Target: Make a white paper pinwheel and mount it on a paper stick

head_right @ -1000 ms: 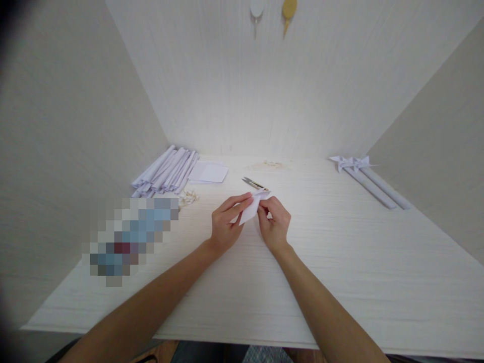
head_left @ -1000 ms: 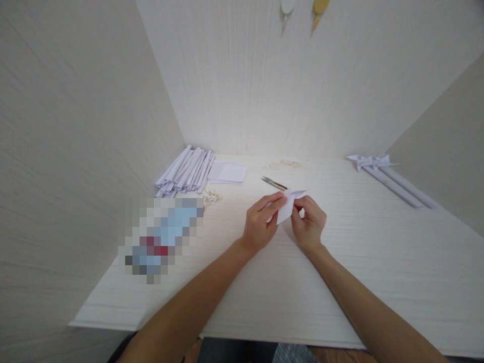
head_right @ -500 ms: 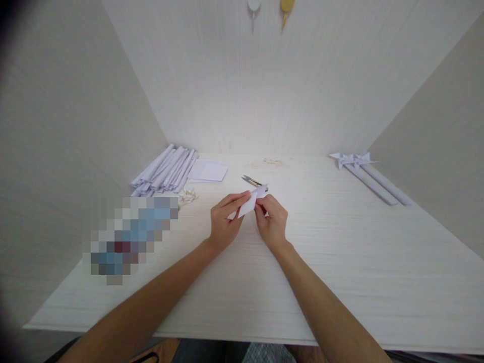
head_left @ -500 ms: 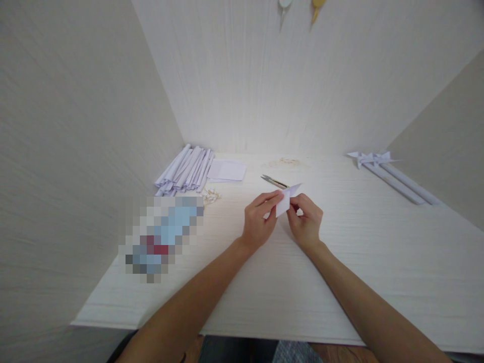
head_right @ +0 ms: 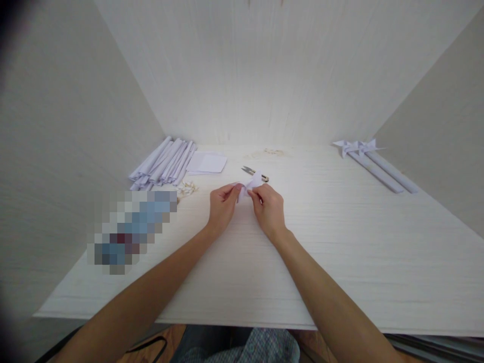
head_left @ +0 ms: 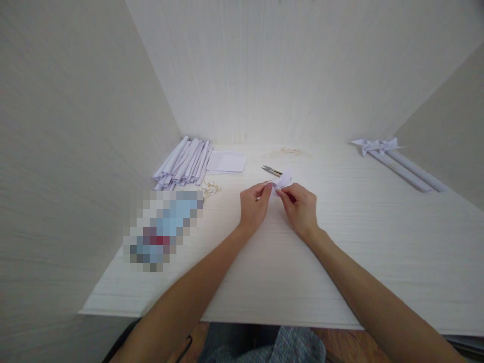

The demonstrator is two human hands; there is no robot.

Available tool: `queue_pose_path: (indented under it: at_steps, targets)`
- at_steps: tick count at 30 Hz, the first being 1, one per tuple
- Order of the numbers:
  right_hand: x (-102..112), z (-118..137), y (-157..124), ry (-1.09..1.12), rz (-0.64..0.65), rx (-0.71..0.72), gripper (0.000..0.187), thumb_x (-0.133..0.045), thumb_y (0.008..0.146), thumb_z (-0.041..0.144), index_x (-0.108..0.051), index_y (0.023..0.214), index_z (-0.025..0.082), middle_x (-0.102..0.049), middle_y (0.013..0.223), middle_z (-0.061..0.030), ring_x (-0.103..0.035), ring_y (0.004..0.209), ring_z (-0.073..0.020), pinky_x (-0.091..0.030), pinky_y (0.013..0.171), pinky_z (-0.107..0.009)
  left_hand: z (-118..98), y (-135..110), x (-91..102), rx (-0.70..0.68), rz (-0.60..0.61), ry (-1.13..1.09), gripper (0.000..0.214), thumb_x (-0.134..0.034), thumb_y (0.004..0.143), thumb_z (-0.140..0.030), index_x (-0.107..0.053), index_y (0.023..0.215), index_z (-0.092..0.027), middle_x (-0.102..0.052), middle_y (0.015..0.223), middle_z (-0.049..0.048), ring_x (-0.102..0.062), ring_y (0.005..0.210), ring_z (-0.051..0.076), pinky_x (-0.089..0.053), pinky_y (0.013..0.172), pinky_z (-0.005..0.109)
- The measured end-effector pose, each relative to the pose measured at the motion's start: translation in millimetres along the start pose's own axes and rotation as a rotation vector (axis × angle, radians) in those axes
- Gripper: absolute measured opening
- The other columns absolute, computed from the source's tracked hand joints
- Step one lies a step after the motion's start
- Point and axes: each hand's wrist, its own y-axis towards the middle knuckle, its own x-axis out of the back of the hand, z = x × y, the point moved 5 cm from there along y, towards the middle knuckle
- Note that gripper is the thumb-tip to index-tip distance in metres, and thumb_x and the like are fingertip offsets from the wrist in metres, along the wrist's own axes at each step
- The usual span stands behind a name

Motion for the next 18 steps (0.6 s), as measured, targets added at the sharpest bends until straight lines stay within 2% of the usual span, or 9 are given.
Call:
queue_pose_path:
  at_steps: [8, 18]
  targets:
    - [-2.5, 1.2, 0.2, -0.004, 0.046, 0.022, 0.021, -0.051, 0.079, 0.019, -0.051, 0.058, 0.018, -0.048, 0.057, 0.0009, -0.044, 0.054, -0.0116, -0.033, 0.051, -0.025, 0.0, 0.3, 0.8, 0.013, -0.007, 0.031, 0.03, -0.05, 0.076, -0.03, -0.051, 0.049, -0.015, -0.045, 0.05, -0.0044, -0.04, 0.052, 0.007, -0.033, 0.053, 0.02]
    - [-2.8, 0.9, -0.3, -0.009, 0.061, 0.032, 0.022, -0.051, 0.079, 0.019, -0.051, 0.057, 0.018, -0.048, 0.057, 0.0005, -0.044, 0.053, -0.0118, -0.034, 0.051, -0.025, -4.9, -0.6, 2.3, 0.021, -0.018, 0.065, 0.036, -0.048, 0.077, -0.03, -0.04, 0.045, -0.016, -0.031, 0.048, -0.0052, -0.031, 0.051, 0.007, -0.027, 0.049, 0.021]
